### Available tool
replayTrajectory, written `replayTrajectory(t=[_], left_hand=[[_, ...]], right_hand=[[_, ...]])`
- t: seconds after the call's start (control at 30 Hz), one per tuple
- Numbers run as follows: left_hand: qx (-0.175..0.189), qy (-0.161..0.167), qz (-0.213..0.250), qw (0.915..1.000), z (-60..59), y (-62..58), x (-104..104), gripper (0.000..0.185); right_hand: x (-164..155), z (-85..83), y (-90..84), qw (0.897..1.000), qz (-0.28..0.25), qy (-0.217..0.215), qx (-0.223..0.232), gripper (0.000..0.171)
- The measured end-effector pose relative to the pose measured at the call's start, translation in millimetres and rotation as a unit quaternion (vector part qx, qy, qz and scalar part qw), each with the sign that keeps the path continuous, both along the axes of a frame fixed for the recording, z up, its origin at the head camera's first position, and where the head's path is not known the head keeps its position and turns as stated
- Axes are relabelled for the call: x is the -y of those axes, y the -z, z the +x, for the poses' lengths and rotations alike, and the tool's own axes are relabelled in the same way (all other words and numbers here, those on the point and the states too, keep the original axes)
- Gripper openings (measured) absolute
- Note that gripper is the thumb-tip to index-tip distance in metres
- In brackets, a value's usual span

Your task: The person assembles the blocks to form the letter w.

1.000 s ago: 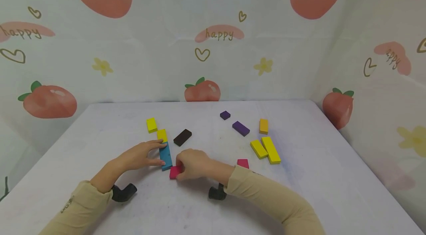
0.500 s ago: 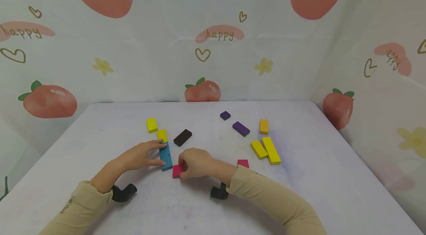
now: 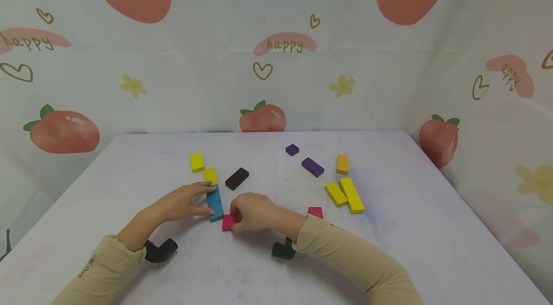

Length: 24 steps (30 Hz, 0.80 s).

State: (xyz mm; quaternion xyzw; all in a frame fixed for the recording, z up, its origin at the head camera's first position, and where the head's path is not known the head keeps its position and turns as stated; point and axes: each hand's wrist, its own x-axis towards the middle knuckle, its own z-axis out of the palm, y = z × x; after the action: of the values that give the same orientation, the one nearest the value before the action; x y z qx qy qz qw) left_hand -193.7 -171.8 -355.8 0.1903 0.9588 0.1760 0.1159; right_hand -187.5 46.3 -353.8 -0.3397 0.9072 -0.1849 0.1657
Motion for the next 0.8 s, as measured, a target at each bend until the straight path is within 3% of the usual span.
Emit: replayTrajectory(t=[0.8], left_hand=[[0.005, -0.003, 0.003, 1.0000, -1.0, 0.2, 0.5, 0.067]], right_hand=[[0.8, -0.9, 0.4, 1.000, 0.003, -0.009, -0.005, 0.036]])
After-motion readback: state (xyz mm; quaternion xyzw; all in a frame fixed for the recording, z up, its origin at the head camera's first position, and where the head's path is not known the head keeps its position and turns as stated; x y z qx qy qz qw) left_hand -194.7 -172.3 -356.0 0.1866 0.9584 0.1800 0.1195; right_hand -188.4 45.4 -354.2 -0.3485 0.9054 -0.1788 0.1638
